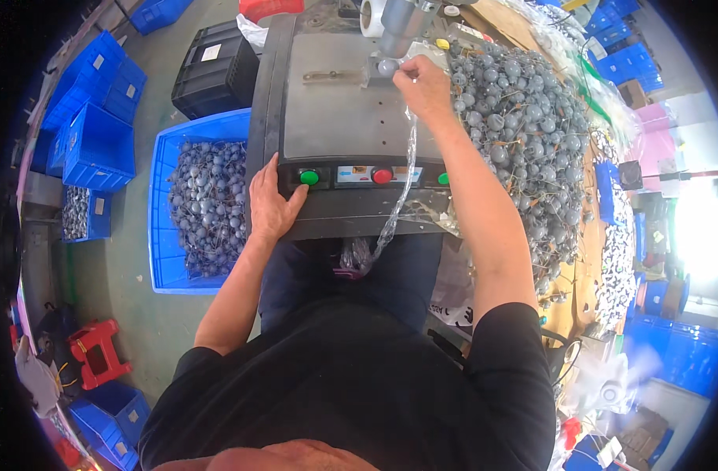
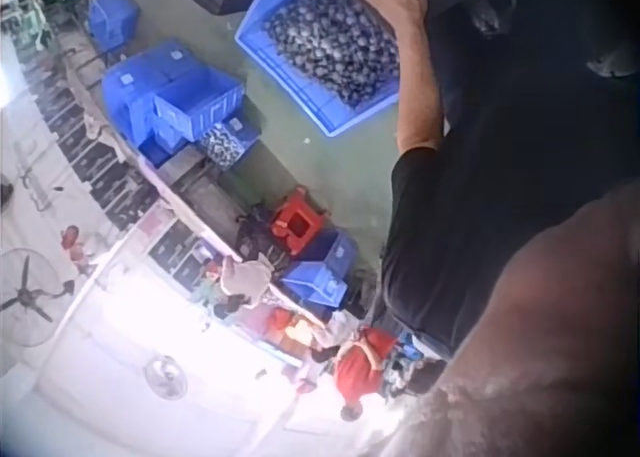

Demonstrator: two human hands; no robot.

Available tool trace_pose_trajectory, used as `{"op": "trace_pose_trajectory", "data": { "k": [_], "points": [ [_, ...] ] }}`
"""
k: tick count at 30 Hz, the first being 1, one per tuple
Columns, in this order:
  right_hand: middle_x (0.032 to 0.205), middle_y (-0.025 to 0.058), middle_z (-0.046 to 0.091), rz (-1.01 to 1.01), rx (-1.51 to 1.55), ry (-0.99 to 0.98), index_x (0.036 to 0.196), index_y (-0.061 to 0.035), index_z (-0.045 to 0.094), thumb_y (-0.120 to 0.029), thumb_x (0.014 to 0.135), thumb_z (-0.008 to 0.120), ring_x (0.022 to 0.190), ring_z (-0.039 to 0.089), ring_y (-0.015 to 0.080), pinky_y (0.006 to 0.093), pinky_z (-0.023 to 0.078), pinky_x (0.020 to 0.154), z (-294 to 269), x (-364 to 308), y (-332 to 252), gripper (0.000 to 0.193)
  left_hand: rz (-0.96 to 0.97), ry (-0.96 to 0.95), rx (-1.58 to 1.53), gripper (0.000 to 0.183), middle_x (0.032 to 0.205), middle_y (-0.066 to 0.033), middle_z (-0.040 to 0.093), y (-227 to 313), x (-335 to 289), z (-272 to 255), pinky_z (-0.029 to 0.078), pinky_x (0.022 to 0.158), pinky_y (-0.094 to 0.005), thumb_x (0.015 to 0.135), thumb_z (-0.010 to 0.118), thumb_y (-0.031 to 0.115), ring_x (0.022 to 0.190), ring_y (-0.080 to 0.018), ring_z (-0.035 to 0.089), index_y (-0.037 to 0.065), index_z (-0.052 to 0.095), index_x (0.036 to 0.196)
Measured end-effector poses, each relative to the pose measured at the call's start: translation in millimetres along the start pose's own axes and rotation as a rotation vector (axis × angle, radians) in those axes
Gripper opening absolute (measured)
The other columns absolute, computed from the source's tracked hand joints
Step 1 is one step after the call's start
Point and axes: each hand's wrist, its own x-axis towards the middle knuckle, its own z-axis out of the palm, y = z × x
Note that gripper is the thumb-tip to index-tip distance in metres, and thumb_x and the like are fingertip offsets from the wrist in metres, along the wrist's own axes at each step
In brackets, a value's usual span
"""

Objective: Operating an assembly machine to process small plastic toy parts.

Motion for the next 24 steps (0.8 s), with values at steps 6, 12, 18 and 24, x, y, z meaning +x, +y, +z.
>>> {"op": "trace_pose_trajectory", "data": {
  "k": [6,12,18,24],
  "points": [
    [0.099,0.0172,0.077,0.02,-0.191,-0.038,0.108,-0.0059,0.075,-0.029,0.087,0.072,0.093,0.073,0.0375,0.045,0.057,0.087,4,11,9,0.031,0.003,-0.006,0.012,0.086,0.146,-0.0233,0.056,5,4,1,0.035,0.12,-0.0493,0.085,0.08,0.035,0.139,-0.0406,0.047,0.0,0.044,0.155],
    [0.112,0.023,0.074,-0.128,-0.526,0.047,0.114,-0.0078,0.076,-0.031,0.086,0.072,0.102,0.072,0.0367,0.0459,0.055,0.093,-4,-1,-1,0.037,-0.034,-0.026,-0.001,0.086,0.147,-0.0227,0.056,4,2,-2,0.033,0.121,-0.0494,0.085,0.08,0.036,0.139,-0.0411,0.046,0.0,0.045,0.154],
    [0.105,0.019,0.077,0.254,-0.372,-0.123,0.108,-0.0034,0.076,-0.031,0.089,0.07,0.099,0.072,0.0368,0.0458,0.056,0.089,-48,-51,28,0.034,-0.026,-0.021,0.001,0.085,0.147,-0.0225,0.056,8,5,2,0.033,0.121,-0.0492,0.086,0.08,0.036,0.139,-0.0412,0.047,-0.001,0.044,0.154],
    [0.08,0.0102,0.076,0.062,-0.021,-0.006,0.104,-0.0032,0.078,-0.027,0.094,0.073,0.07,0.068,0.0162,0.0321,0.054,0.069,-30,-101,-73,0.026,-0.005,-0.002,0.033,0.085,0.145,-0.0228,0.057,6,2,0,0.034,0.12,-0.049,0.087,0.079,0.037,0.138,-0.0404,0.048,-0.003,0.043,0.154]
  ]
}}
